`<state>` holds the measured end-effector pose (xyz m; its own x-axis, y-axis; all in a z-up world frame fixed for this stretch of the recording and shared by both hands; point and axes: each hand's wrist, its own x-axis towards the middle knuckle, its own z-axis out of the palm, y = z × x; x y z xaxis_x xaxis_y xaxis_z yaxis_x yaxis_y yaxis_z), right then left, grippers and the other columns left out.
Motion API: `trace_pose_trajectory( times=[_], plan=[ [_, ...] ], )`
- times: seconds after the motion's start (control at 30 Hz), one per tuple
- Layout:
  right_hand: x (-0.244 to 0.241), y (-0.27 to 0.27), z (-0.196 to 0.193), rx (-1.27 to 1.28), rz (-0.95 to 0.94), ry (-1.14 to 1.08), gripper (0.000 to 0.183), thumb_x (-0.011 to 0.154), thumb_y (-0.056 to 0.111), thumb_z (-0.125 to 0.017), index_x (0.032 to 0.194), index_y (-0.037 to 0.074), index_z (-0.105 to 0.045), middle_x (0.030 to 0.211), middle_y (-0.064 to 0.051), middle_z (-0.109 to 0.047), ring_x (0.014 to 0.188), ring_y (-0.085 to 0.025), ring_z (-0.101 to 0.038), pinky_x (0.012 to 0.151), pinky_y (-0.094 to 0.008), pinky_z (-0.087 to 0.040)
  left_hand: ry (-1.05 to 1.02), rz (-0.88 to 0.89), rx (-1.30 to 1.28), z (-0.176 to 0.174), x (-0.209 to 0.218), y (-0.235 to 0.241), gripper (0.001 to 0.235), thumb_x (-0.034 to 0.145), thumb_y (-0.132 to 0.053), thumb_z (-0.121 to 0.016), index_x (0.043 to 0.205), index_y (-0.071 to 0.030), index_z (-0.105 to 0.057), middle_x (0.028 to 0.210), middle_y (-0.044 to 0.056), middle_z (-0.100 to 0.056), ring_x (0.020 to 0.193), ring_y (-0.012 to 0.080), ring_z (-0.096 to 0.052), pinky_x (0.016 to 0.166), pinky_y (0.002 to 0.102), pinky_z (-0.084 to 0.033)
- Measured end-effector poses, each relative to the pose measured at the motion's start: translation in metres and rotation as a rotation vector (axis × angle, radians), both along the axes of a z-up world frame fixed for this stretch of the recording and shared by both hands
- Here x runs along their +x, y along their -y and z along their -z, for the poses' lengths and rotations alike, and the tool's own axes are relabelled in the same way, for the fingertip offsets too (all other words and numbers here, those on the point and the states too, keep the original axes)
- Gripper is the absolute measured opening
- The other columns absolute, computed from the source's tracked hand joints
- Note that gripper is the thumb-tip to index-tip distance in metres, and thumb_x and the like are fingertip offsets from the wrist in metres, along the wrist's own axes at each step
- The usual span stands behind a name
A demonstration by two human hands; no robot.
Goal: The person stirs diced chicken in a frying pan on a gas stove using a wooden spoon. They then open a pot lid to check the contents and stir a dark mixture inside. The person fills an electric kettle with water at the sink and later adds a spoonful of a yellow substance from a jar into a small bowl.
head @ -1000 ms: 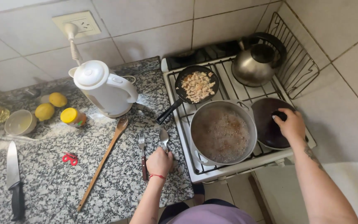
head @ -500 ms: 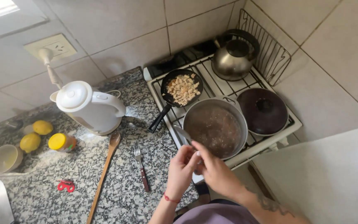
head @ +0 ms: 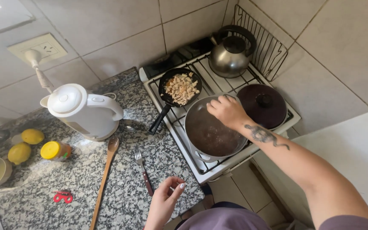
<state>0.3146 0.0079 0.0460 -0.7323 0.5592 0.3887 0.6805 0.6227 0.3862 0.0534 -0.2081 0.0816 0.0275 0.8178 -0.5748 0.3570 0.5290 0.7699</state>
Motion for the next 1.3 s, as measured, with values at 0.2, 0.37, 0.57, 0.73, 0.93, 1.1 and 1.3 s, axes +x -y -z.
trace_pose_trajectory(
  times=[0.2,0.37,0.57,0.73,0.93,1.1,1.3],
  plan=[
    [0.032,-0.015,0.038,-0.090,0.089,0.310,0.026,0.057,0.001,-0.070,0.074,0.018,-0.059,0.078,0.004,-0.055,0.073,-0.016,-0.050,0.055,-0.026,-0.043,0.064,-0.092,-0.051,0.013,-0.013,0.015,0.015,0.087,-0.026,-0.061,0.095,-0.015,-0.068,0.076,-0.001,-0.057,0.068,0.0105,-0.050,0.064,0.022,-0.040],
    [0.060,0.011,0.051,-0.211,0.291,0.431,0.019,0.063,0.004,-0.069,0.071,0.020,-0.063,0.075,0.003,-0.055,0.069,-0.019,-0.054,0.045,-0.031,-0.039,0.052,-0.107,-0.024,0.042,-0.023,0.028,0.015,0.086,-0.028,-0.063,0.091,-0.016,-0.070,0.072,-0.003,-0.058,0.054,0.0087,-0.039,0.056,0.021,-0.035],
    [0.038,0.048,-0.002,-0.816,0.525,0.360,0.027,0.070,-0.009,-0.054,0.083,0.011,-0.065,0.083,-0.003,-0.062,0.076,-0.023,-0.062,0.059,-0.038,-0.051,0.042,-0.130,-0.112,0.035,-0.023,0.029,0.016,0.088,-0.029,-0.062,0.094,-0.016,-0.069,0.074,-0.003,-0.052,0.056,0.0097,-0.036,0.059,0.021,-0.033],
    [0.006,0.064,-0.001,-0.931,0.304,0.178,0.018,0.072,-0.004,-0.057,0.080,0.008,-0.067,0.078,-0.005,-0.060,0.074,-0.024,-0.063,0.064,-0.037,-0.053,0.050,-0.147,-0.052,0.042,-0.027,0.035,0.014,0.087,-0.027,-0.063,0.093,-0.017,-0.070,0.074,-0.004,-0.056,0.056,0.0086,-0.039,0.059,0.020,-0.035],
    [-0.028,0.035,0.029,-0.486,-0.079,0.063,0.027,0.067,-0.017,-0.052,0.074,0.008,-0.054,0.074,-0.004,-0.052,0.059,-0.017,-0.045,0.042,-0.025,-0.042,0.032,-0.135,-0.132,0.032,-0.030,0.037,0.016,0.088,-0.028,-0.059,0.096,-0.017,-0.069,0.080,-0.005,-0.067,0.056,0.0082,-0.041,0.058,0.020,-0.035],
    [-0.007,-0.009,0.040,-0.281,0.044,0.156,0.018,0.080,0.005,-0.063,0.069,0.011,-0.050,0.063,-0.002,-0.044,0.053,-0.010,-0.035,0.037,-0.018,-0.033,0.061,-0.165,-0.082,0.039,-0.033,0.040,0.016,0.088,-0.027,-0.061,0.094,-0.016,-0.070,0.073,-0.003,-0.055,0.054,0.0086,-0.037,0.057,0.020,-0.033],
    [0.051,-0.006,0.068,-0.283,0.338,0.310,0.013,0.060,0.003,-0.062,0.056,0.014,-0.057,0.063,-0.001,-0.051,0.055,-0.022,-0.056,0.043,-0.035,-0.042,0.039,-0.130,-0.101,0.039,-0.032,0.037,0.018,0.088,-0.030,-0.061,0.093,-0.016,-0.069,0.073,-0.004,-0.057,0.058,0.0092,-0.037,0.059,0.020,-0.034]
  ],
)
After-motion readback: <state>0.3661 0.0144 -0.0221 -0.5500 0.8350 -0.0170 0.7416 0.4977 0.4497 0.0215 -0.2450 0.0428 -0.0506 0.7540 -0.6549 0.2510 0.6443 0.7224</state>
